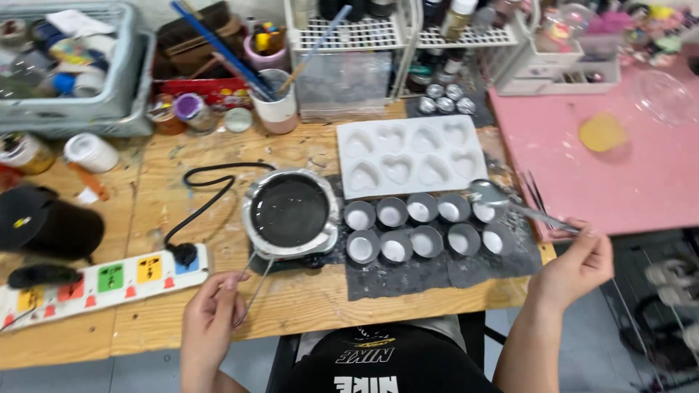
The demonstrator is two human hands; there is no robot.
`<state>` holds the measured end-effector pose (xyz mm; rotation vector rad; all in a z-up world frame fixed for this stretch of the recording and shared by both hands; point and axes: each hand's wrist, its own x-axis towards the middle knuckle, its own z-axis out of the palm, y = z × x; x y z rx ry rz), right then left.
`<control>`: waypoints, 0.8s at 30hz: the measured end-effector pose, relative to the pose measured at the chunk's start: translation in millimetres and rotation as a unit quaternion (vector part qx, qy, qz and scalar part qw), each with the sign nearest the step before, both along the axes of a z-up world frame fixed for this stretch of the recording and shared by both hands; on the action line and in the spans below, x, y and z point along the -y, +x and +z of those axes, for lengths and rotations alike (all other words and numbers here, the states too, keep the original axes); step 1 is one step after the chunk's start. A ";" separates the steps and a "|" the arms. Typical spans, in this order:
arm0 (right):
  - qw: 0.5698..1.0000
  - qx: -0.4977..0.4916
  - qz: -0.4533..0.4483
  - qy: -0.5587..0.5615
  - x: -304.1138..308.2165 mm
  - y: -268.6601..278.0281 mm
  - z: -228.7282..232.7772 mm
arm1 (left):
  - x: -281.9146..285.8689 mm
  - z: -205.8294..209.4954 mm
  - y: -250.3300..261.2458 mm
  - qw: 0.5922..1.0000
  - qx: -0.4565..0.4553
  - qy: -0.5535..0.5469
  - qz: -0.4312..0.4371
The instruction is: The recorder uses a spoon to stir a liquid mixture in a pot being heated on a small electric stove.
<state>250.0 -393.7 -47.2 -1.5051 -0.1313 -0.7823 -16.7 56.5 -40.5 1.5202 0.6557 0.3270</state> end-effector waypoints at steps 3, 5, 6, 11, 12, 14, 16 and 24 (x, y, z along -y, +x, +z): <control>0.992 0.018 -0.110 -0.065 24.5 3.1 -0.5 | -1.6 3.7 0.5 1.000 -0.018 -0.004 0.003; 0.972 0.011 -0.149 -0.182 19.3 -3.6 13.6 | -2.8 5.7 3.0 0.999 -0.033 -0.014 0.003; 0.939 0.003 -0.179 -0.295 15.6 -6.6 20.7 | -3.7 6.7 3.4 0.998 -0.048 -0.025 0.008; 0.853 0.051 -0.225 -0.467 24.3 -9.7 15.0 | -6.1 0.1 0.9 0.999 -0.042 -0.027 -0.011; 0.856 0.042 -0.233 -0.460 31.5 -8.0 5.5 | -7.1 -1.6 -0.2 0.998 -0.043 -0.034 -0.021; 0.884 0.044 -0.219 -0.410 22.8 -11.4 9.7 | -6.3 -8.0 -2.2 0.997 -0.035 -0.058 -0.048; 0.911 0.050 -0.196 -0.358 6.6 -11.3 16.3 | -2.2 -10.9 -3.3 0.994 -0.024 -0.083 -0.067; 0.979 0.075 0.185 -0.044 -122.5 -28.0 54.9 | 24.1 0.9 9.5 0.946 0.007 -0.173 -0.274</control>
